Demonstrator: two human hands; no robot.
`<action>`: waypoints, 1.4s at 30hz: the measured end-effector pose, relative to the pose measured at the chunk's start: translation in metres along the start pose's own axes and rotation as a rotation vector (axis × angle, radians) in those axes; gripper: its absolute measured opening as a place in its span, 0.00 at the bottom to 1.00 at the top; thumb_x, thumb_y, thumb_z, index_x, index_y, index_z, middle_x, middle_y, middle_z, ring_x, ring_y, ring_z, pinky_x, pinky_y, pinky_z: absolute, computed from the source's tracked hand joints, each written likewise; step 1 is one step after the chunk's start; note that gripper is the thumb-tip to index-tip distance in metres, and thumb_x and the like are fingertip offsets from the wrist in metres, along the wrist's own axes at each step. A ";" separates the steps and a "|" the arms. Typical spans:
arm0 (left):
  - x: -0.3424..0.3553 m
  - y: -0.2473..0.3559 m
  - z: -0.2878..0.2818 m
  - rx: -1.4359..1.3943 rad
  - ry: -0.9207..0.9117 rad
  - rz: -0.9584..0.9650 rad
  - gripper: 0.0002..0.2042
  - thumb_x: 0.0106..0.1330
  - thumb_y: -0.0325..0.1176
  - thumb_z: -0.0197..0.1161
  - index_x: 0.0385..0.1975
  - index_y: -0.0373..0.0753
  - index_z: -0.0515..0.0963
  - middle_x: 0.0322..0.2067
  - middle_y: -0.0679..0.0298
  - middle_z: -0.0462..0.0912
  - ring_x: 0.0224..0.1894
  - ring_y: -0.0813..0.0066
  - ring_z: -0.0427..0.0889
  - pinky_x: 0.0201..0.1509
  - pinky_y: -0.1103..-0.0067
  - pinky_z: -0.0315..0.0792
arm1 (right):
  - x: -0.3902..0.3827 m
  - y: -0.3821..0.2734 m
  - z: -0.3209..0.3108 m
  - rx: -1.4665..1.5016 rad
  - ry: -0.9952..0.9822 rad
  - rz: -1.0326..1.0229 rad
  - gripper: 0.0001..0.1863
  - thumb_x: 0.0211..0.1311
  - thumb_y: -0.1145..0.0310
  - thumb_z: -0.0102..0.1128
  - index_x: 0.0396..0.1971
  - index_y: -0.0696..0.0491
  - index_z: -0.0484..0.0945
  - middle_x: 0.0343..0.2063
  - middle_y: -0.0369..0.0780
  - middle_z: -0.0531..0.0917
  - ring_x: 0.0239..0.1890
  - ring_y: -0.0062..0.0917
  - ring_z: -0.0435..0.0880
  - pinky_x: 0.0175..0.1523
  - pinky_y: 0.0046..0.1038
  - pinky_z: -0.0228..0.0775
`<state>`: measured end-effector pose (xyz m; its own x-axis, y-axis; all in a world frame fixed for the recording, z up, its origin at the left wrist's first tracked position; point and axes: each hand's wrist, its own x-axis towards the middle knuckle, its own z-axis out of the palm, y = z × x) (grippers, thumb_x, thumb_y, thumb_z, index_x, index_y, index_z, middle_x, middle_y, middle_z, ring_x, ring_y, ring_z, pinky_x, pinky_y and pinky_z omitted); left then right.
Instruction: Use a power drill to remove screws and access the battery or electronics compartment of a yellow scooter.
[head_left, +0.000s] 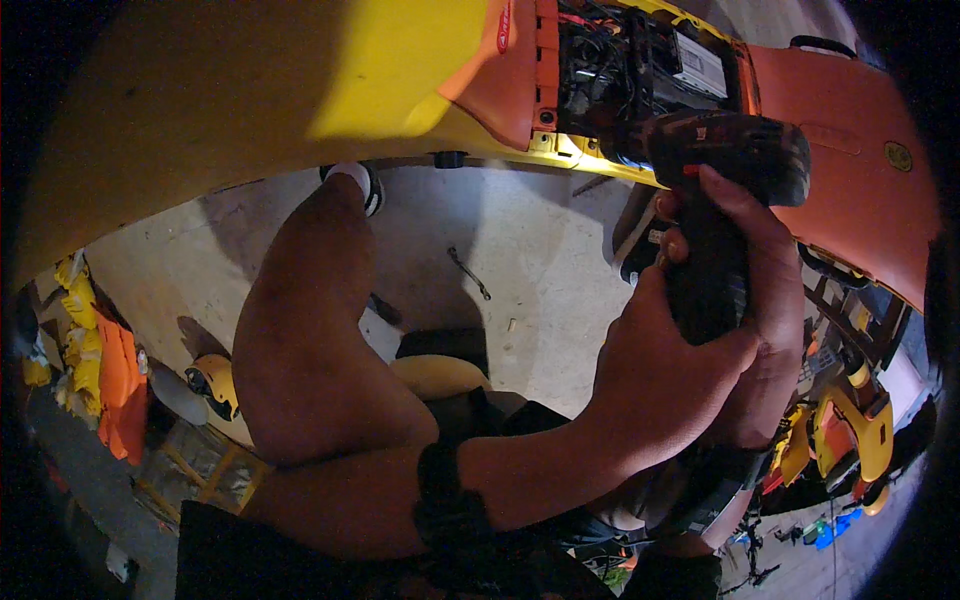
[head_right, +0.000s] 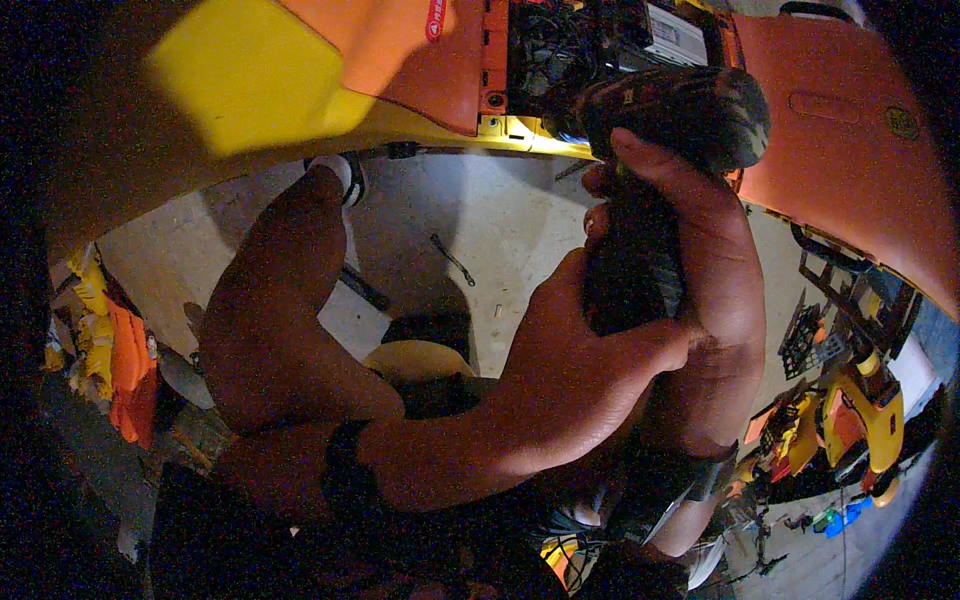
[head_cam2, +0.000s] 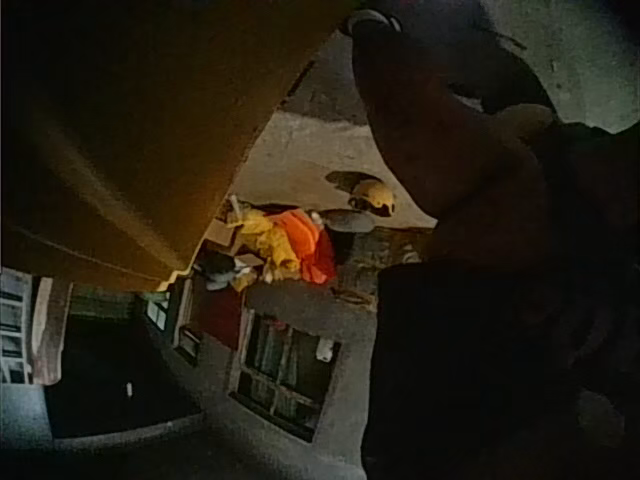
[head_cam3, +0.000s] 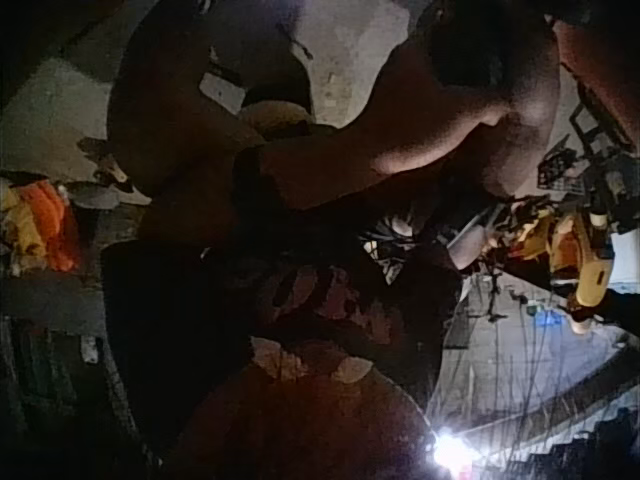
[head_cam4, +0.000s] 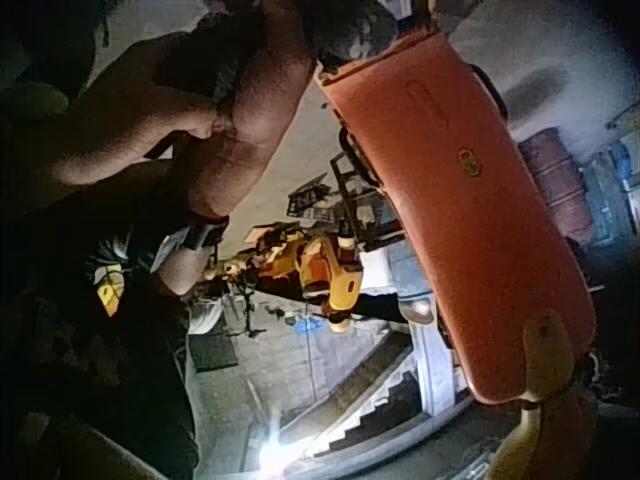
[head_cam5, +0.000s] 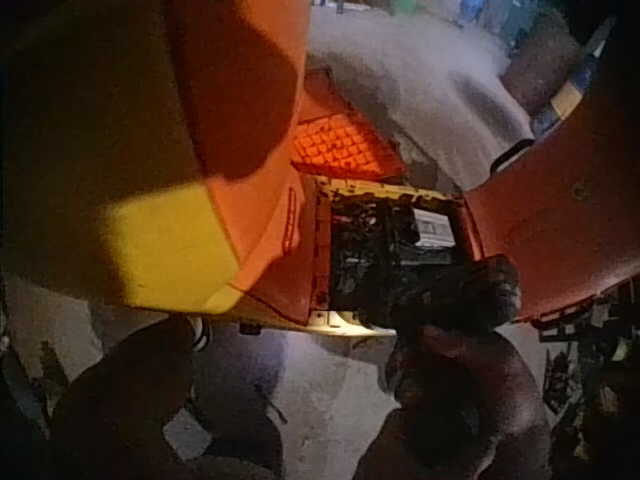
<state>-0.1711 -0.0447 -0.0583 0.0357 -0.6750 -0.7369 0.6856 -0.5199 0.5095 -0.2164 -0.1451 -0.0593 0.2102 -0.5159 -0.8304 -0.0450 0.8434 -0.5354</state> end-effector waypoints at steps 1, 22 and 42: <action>0.000 0.000 0.001 0.021 -0.002 -0.004 0.38 0.51 0.40 0.65 0.60 0.29 0.57 0.50 0.42 0.76 0.54 0.52 0.77 0.60 0.67 0.69 | -0.001 -0.001 -0.001 -0.003 0.001 -0.006 0.14 0.61 0.64 0.61 0.43 0.54 0.74 0.28 0.43 0.80 0.20 0.24 0.77 0.26 0.22 0.72; 0.000 0.001 -0.001 -0.021 -0.011 -0.009 0.35 0.52 0.39 0.66 0.57 0.29 0.61 0.49 0.45 0.76 0.54 0.55 0.78 0.60 0.68 0.70 | 0.001 0.000 -0.002 -0.024 -0.018 -0.015 0.15 0.60 0.66 0.62 0.44 0.57 0.74 0.28 0.43 0.81 0.20 0.23 0.78 0.26 0.19 0.73; -0.002 0.004 0.001 -0.072 -0.067 -0.061 0.35 0.51 0.36 0.65 0.58 0.29 0.59 0.50 0.45 0.75 0.54 0.54 0.77 0.60 0.69 0.69 | -0.006 -0.006 0.002 -0.093 0.030 -0.023 0.14 0.61 0.64 0.61 0.43 0.55 0.74 0.29 0.42 0.82 0.21 0.22 0.77 0.26 0.21 0.71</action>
<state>-0.1691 -0.0464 -0.0544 -0.0550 -0.6778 -0.7332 0.7359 -0.5239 0.4291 -0.2158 -0.1464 -0.0507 0.1827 -0.5405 -0.8212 -0.1315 0.8144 -0.5653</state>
